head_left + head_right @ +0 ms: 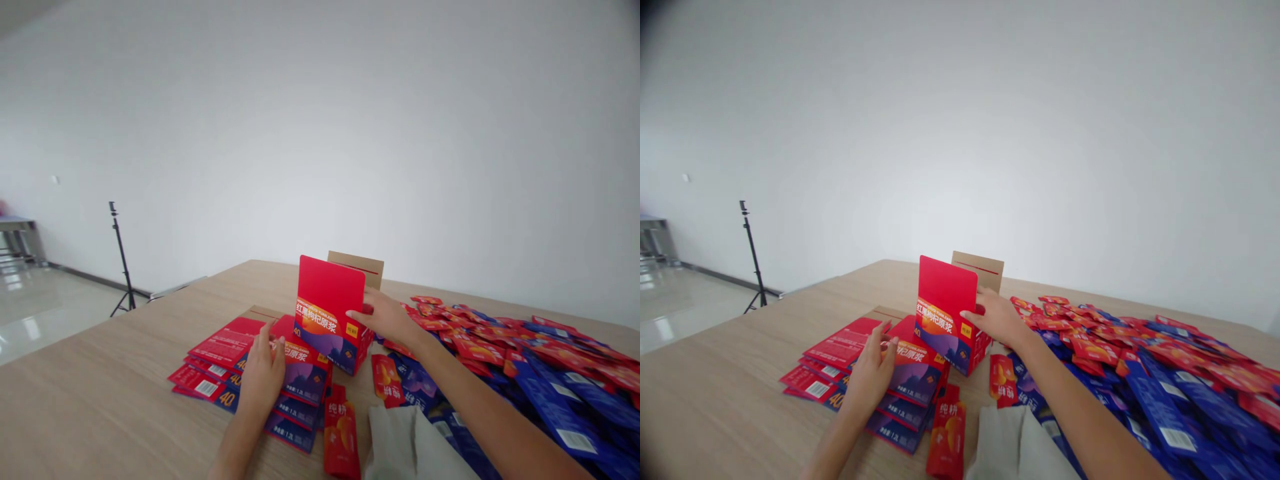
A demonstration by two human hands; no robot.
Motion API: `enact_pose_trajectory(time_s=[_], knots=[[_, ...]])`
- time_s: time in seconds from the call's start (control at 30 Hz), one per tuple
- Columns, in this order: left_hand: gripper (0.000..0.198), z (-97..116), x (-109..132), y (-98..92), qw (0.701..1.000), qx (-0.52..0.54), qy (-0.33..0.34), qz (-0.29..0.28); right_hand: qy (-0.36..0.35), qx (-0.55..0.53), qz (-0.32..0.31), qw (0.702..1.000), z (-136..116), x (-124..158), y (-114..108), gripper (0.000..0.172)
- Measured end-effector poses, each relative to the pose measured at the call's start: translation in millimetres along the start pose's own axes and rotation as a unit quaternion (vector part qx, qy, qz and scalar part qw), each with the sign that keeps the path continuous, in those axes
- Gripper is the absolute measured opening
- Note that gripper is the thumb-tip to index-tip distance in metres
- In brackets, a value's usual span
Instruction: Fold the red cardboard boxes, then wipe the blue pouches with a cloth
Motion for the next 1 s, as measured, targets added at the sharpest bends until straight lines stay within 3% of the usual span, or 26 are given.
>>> enact_pose_trajectory(time_s=[0.2,0.3,0.4,0.53,0.7,1.0], knots=[[0.056,-1.7,2.8,3.4,0.999,-0.016,-0.012,-0.025,0.024,0.009,-0.112,0.993,18.0,4.0,-20.8,0.034],[0.053,0.4,5.3,5.5,0.999,-0.024,-0.013,-0.038,0.048,0.006,-0.154,0.987,25.7,8.2,-32.7,0.021],[0.051,2.4,7.6,8.6,0.998,-0.030,-0.015,-0.053,0.057,0.026,-0.134,0.989,30.5,8.0,-46.5,0.012],[0.050,4.7,10.0,12.6,0.997,-0.037,-0.012,-0.068,0.044,0.056,-0.069,0.995,33.3,1.3,-52.8,0.013],[0.050,3.4,12.9,17.3,0.995,-0.055,-0.013,-0.086,0.039,0.098,-0.003,0.994,42.6,-19.4,-33.1,0.009],[0.045,5.6,19.5,20.6,0.991,-0.086,0.030,-0.099,0.038,0.083,0.006,0.996,51.4,-84.7,42.8,0.028]])
Point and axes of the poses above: each hand's wrist, its own x-axis away from the middle knuckle, its own y-axis out of the palm, z = x × y, the point moved 9 cm from there along -x, towards the middle knuckle, and after that the axes turned 7 degrees about -y, right-handed, at the moved point
